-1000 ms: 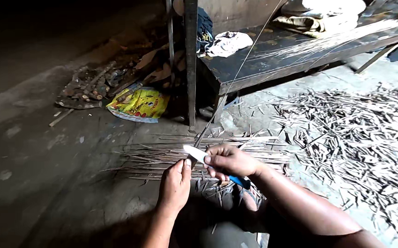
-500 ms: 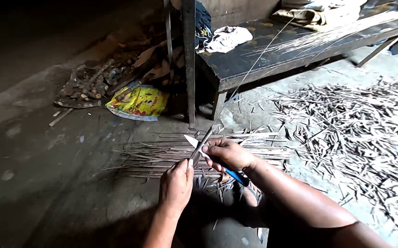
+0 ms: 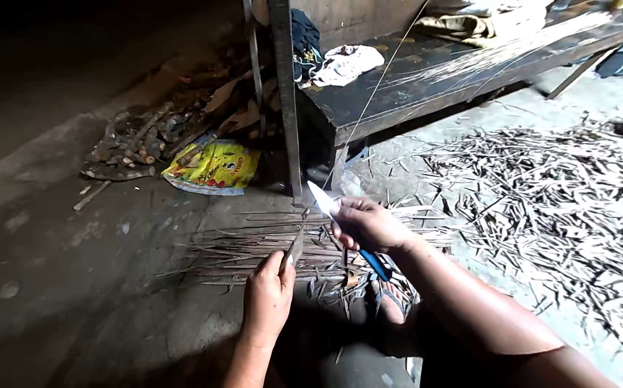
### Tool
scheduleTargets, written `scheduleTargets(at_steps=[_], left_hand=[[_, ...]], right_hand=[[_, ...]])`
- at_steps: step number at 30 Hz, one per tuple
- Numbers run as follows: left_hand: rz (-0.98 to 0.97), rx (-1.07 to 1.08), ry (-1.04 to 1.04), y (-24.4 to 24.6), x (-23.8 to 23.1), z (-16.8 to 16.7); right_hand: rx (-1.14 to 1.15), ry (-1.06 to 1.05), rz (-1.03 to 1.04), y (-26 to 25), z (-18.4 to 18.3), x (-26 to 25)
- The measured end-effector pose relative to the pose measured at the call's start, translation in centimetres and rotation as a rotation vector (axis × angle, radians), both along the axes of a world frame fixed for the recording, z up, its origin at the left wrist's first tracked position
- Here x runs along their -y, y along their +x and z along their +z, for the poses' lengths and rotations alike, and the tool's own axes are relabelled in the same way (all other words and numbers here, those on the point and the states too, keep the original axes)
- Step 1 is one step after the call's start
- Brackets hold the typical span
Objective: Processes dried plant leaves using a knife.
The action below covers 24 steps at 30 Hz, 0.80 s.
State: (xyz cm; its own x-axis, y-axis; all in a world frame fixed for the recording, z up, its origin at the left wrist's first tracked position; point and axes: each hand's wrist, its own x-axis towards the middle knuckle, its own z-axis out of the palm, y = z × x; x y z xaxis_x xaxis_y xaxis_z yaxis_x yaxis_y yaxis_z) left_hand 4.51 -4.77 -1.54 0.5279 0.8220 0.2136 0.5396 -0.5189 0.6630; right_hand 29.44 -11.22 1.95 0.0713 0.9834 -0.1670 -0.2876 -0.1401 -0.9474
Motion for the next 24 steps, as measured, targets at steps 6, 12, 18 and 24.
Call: scheduleTargets(at_steps=[6,12,18,24], left_hand=[[-0.005,0.02,0.21,0.1,0.1,-0.5],[0.002,0.027,0.35,0.0,0.3,-0.6],[0.02,0.017,0.369,0.1,0.3,-0.6],[0.021,0.007,0.358,0.1,0.5,-0.4]], right_hand=[[-0.073,-0.026,0.237,-2.8,-0.6,0.6],[-0.106,-0.031,0.242,-3.3,-0.5,0.5],[-0.037,-0.004,0.162,-3.2,-0.4,0.3],[0.015,0.003,0.03,-1.1,0.2,0.0]])
